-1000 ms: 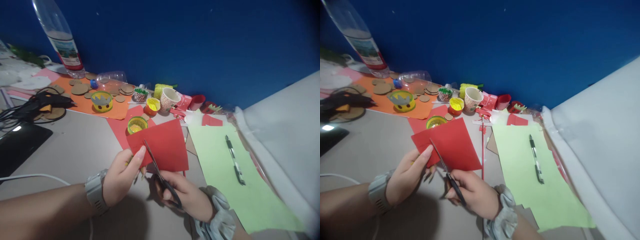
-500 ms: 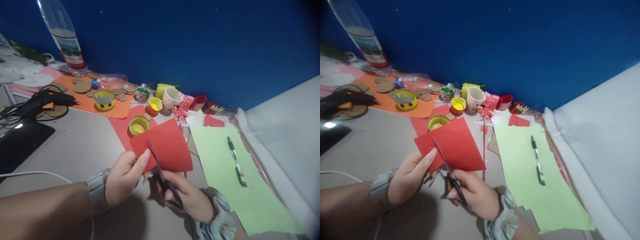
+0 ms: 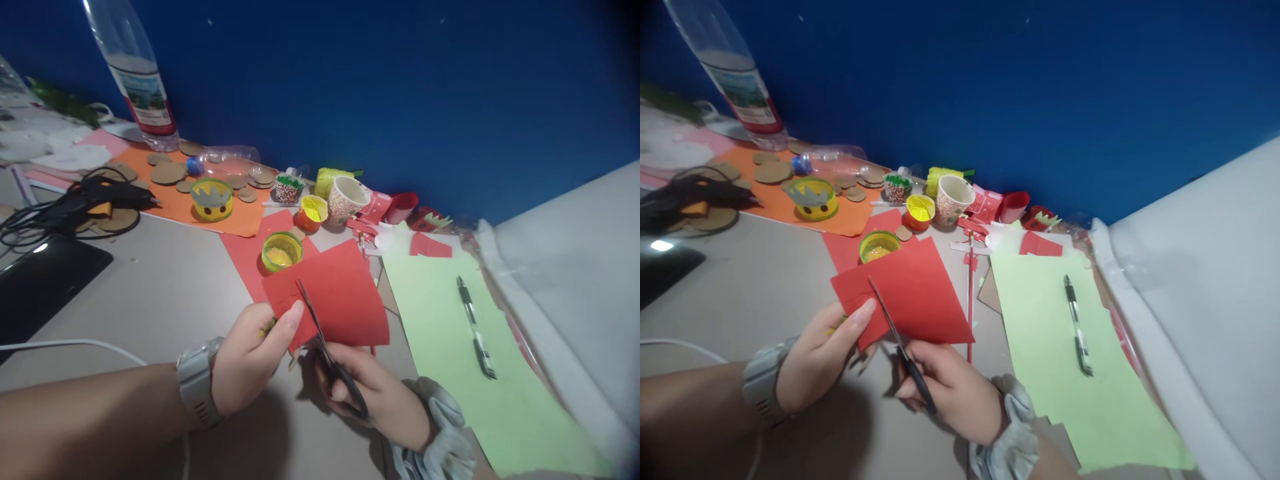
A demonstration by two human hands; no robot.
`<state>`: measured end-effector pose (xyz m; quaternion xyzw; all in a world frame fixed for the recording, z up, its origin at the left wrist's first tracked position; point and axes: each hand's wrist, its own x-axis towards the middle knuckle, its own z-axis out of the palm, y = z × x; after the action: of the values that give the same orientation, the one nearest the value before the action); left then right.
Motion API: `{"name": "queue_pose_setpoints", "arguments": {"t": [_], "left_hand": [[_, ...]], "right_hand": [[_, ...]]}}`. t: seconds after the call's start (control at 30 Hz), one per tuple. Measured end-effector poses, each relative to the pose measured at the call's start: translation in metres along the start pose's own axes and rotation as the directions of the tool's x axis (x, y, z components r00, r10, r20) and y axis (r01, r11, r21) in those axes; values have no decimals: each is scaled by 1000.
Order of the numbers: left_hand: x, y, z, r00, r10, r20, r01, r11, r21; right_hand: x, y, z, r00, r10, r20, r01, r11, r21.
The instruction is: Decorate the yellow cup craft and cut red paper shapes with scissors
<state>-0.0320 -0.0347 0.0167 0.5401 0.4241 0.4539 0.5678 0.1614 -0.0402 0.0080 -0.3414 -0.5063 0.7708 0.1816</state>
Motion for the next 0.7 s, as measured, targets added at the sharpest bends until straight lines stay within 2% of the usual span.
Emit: {"name": "queue_pose_setpoints", "arguments": {"t": [0.13,0.4,0.57,0.7], "left_hand": [[0,1,1,999,22,-36,-24,998,-52],[0,0,1,1000,22,-13,-21,997,70],[1,0,0,999,18,40,-22,995,97],[0,-2,0,999,-13,32,9,992,123]], "right_hand": [[-1,1,0,1000,20,1,-20,1000,-15],[-1,3,1,1000,16,-4,-16,1000,-24],[-1,4,2,1000,18,-18,-18,1000,-11],[-1,3,2,999,33,-24,-33,999,-31]]}}
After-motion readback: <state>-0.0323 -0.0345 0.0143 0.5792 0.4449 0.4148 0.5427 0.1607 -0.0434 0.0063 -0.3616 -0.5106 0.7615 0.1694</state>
